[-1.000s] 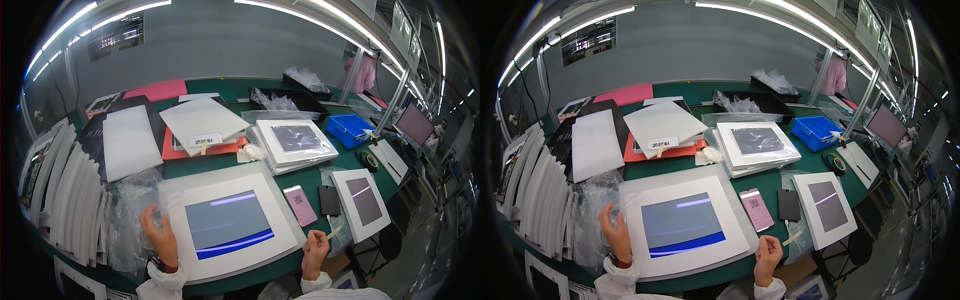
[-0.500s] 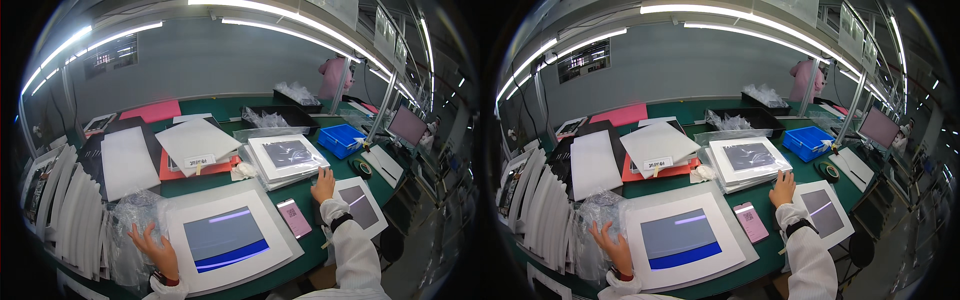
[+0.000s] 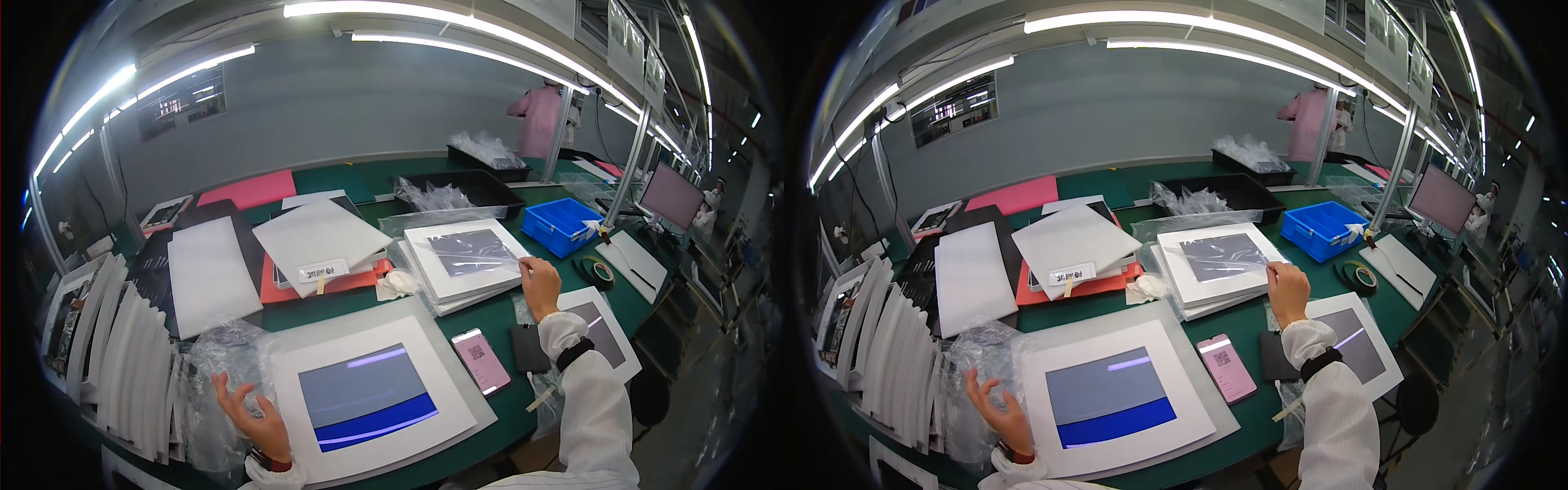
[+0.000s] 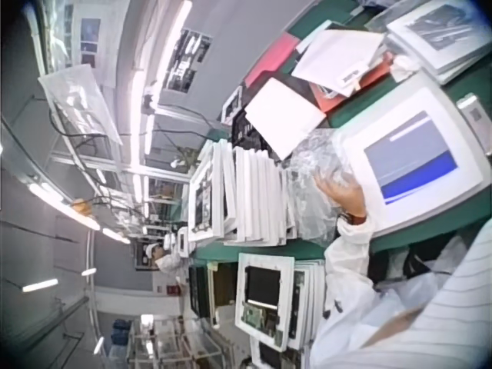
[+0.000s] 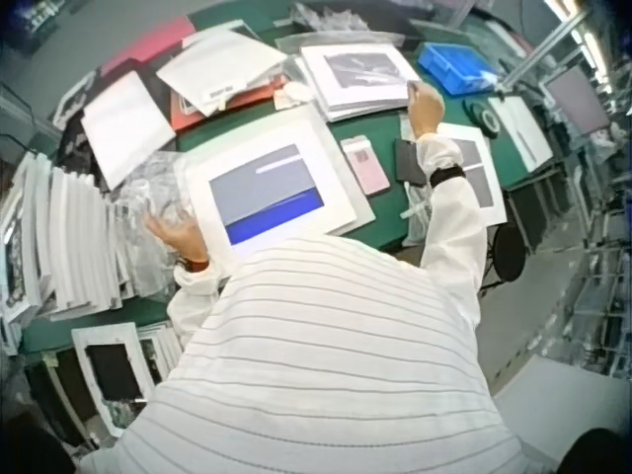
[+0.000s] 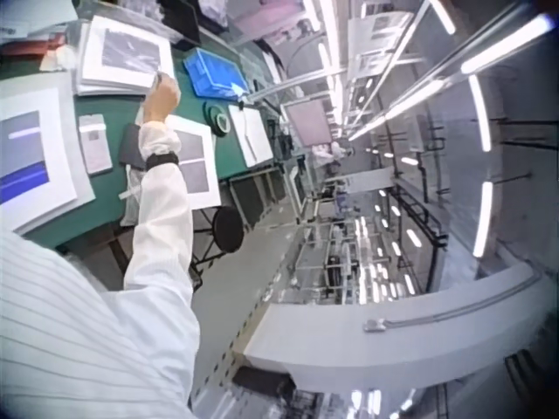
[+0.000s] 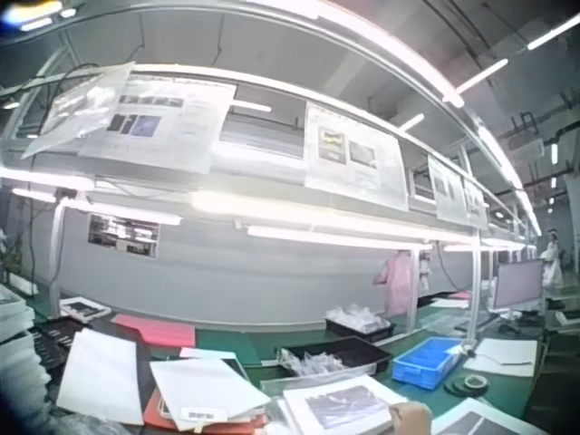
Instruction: The worker is assembling an electronic device by peeling film, placing parts into a frame, and packaging finished units into protective sleeves.
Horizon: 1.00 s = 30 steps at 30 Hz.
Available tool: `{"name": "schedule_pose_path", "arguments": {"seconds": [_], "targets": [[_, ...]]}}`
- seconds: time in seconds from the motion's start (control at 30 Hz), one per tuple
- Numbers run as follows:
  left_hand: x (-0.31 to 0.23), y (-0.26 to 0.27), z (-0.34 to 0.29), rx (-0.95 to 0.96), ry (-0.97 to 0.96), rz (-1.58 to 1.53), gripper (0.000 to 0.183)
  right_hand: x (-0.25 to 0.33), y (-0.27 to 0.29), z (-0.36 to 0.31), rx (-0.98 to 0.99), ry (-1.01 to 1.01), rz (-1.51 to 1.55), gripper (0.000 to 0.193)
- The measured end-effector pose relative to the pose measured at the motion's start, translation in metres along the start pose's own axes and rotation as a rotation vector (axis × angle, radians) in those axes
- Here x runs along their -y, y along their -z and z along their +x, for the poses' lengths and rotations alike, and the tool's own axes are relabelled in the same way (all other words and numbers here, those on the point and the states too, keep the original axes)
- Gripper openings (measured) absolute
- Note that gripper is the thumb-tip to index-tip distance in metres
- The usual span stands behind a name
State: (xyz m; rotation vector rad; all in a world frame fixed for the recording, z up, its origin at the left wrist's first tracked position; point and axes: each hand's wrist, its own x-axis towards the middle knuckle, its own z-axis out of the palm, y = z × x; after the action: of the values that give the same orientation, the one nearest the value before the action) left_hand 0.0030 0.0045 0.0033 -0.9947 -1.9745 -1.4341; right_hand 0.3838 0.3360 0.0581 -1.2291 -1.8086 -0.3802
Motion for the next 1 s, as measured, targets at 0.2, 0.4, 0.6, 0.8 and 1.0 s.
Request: {"name": "schedule_pose_path", "arguments": {"seconds": [0.2, 0.4, 0.6, 0.8, 1.0], "targets": [[-0.100, 0.017, -0.001, 0.765, 0.409, -1.060, 0.051, 0.083, 0.069, -0.006, 0.023, 0.299, 0.085, 0.007], [-0.144, -0.039, 0.015, 0.926, 1.276, -1.724, 0.093, 0.162, 0.123, -0.046, 0.140, 0.710, 0.147, 0.009], [-0.133, -0.050, 0.008, 0.759, 1.119, -1.473, 0.044, 0.172, 0.128, -0.089, 0.319, 0.776, 0.283, 0.013], [-0.140, -0.041, 0.006, 0.797, 1.004, -1.440, 0.037, 0.161, 0.122, -0.089, 0.605, 0.137, 0.819, 0.015], [-0.160, -0.036, 0.003, 0.836, 0.897, -1.449, 0.043, 0.139, 0.115, -0.078, 0.750, -0.358, 1.075, 0.021]]}}
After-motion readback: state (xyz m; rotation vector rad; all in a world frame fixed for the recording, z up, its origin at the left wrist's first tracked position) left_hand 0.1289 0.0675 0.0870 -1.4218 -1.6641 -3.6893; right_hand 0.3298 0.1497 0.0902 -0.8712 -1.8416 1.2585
